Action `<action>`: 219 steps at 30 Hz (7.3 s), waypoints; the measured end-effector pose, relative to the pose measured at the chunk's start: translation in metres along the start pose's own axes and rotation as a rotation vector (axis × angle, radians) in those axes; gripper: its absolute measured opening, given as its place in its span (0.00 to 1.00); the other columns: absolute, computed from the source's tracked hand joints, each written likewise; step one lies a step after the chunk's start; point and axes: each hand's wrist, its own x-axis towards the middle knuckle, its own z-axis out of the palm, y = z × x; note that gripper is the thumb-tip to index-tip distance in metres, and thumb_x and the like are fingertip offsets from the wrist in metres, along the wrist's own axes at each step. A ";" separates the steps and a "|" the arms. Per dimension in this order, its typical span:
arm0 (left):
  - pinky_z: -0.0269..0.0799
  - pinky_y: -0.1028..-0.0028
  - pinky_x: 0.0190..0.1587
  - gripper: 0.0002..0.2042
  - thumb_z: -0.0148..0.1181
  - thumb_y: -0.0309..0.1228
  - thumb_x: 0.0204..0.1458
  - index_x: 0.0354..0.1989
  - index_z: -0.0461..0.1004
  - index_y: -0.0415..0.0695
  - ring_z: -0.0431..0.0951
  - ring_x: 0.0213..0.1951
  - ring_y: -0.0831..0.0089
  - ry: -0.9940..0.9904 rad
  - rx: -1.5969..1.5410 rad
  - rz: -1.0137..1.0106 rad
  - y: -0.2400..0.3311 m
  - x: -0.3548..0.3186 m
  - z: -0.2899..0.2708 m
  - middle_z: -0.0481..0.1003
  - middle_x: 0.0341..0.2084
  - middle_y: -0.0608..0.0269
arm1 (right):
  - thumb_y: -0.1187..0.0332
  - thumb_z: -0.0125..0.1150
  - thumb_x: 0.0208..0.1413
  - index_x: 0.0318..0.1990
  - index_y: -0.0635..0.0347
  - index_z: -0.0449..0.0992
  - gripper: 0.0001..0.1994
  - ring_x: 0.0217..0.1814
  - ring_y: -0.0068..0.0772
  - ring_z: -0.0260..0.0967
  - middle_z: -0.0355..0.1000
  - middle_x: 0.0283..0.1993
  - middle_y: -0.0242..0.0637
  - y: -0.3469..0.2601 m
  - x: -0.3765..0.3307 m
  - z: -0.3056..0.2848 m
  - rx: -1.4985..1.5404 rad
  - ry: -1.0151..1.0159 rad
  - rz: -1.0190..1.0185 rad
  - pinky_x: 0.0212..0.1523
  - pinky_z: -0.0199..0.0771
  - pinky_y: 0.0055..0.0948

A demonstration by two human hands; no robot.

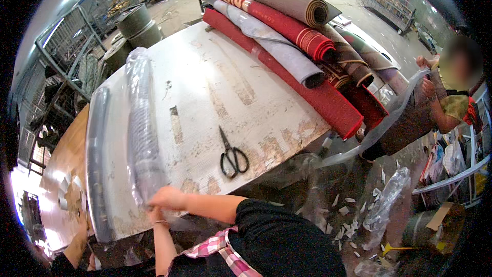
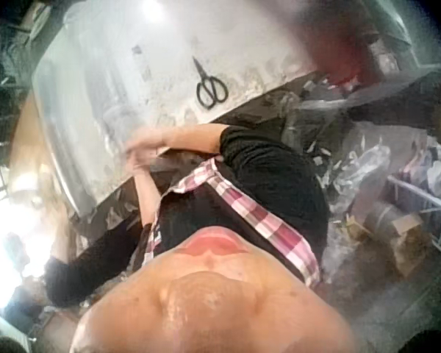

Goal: The person places large rolls of material into plastic sleeves by hand, twists the ends closed, and cuts away the excess plastic using scissors.

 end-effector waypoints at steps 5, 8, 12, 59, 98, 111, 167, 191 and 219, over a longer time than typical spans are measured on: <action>0.59 0.72 0.42 0.23 0.55 0.34 0.39 0.44 0.58 0.42 0.64 0.41 0.68 0.261 -0.293 -0.146 -0.008 0.079 -0.017 0.62 0.41 0.57 | 0.72 0.49 0.42 0.43 0.57 0.67 0.16 0.51 0.40 0.56 0.63 0.47 0.42 0.063 -0.047 -0.122 -0.081 0.421 0.310 0.52 0.54 0.34; 0.59 0.73 0.39 0.19 0.54 0.36 0.40 0.41 0.60 0.43 0.64 0.37 0.69 0.361 -0.272 -0.082 0.012 0.103 -0.039 0.63 0.37 0.59 | 0.69 0.54 0.42 0.48 0.67 0.56 0.24 0.51 0.42 0.53 0.56 0.49 0.48 0.121 -0.170 -0.262 -0.698 1.279 0.759 0.51 0.52 0.34; 0.59 0.73 0.34 0.15 0.51 0.38 0.40 0.36 0.62 0.44 0.64 0.33 0.70 0.435 -0.273 -0.039 0.021 0.115 -0.058 0.64 0.32 0.61 | 0.53 0.55 0.43 0.35 0.71 0.65 0.24 0.32 0.34 0.61 0.65 0.32 0.40 0.152 -0.274 -0.398 0.045 1.643 1.022 0.30 0.63 0.33; 0.60 0.74 0.23 0.08 0.58 0.28 0.36 0.18 0.65 0.41 0.63 0.18 0.74 -1.385 0.774 0.970 0.187 -0.170 -0.021 0.64 0.13 0.62 | 0.63 0.58 0.38 0.48 0.63 0.59 0.27 0.48 0.42 0.59 0.62 0.45 0.48 -0.311 -0.077 -0.131 -0.591 0.055 0.704 0.48 0.57 0.31; 0.60 0.82 0.19 0.08 0.59 0.32 0.40 0.18 0.70 0.40 0.66 0.15 0.79 -1.288 0.320 -0.321 0.084 -0.229 -0.060 0.68 0.11 0.65 | 0.61 0.59 0.43 0.16 0.60 0.66 0.14 0.19 0.13 0.53 0.59 0.15 0.22 -0.244 -0.162 -0.046 0.683 -0.168 1.021 0.18 0.52 0.17; 0.63 0.66 0.25 0.10 0.53 0.32 0.29 0.12 0.67 0.37 0.68 0.20 0.58 -0.582 1.158 0.579 0.103 -0.181 -0.054 0.66 0.14 0.48 | 0.69 0.52 0.36 0.14 0.66 0.67 0.08 0.14 0.23 0.59 0.62 0.12 0.41 -0.200 -0.225 -0.087 -0.050 0.315 1.188 0.17 0.59 0.25; 0.67 0.69 0.34 0.10 0.50 0.27 0.32 0.25 0.71 0.36 0.72 0.32 0.57 -1.006 0.705 0.148 -0.008 -0.044 0.036 0.72 0.28 0.49 | 0.66 0.47 0.47 0.52 0.60 0.56 0.23 0.48 0.26 0.56 0.60 0.48 0.37 -0.036 -0.119 -0.048 0.854 0.356 1.477 0.47 0.56 0.24; 0.56 0.60 0.50 0.21 0.37 0.45 0.50 0.48 0.60 0.48 0.64 0.45 0.59 -1.693 -0.845 -0.478 0.112 -0.162 0.109 0.64 0.43 0.49 | 0.82 0.38 0.33 0.27 0.66 0.71 0.13 0.34 0.28 0.67 0.70 0.30 0.39 -0.277 -0.272 -0.032 -0.073 1.175 1.287 0.40 0.65 0.24; 0.66 0.74 0.31 0.10 0.48 0.32 0.45 0.30 0.69 0.37 0.71 0.28 0.68 -1.620 1.590 0.459 0.068 -0.178 -0.057 0.72 0.23 0.54 | 0.59 0.45 0.51 0.23 0.63 0.66 0.16 0.21 0.36 0.63 0.64 0.18 0.41 -0.306 -0.187 -0.099 0.815 0.080 0.549 0.23 0.61 0.31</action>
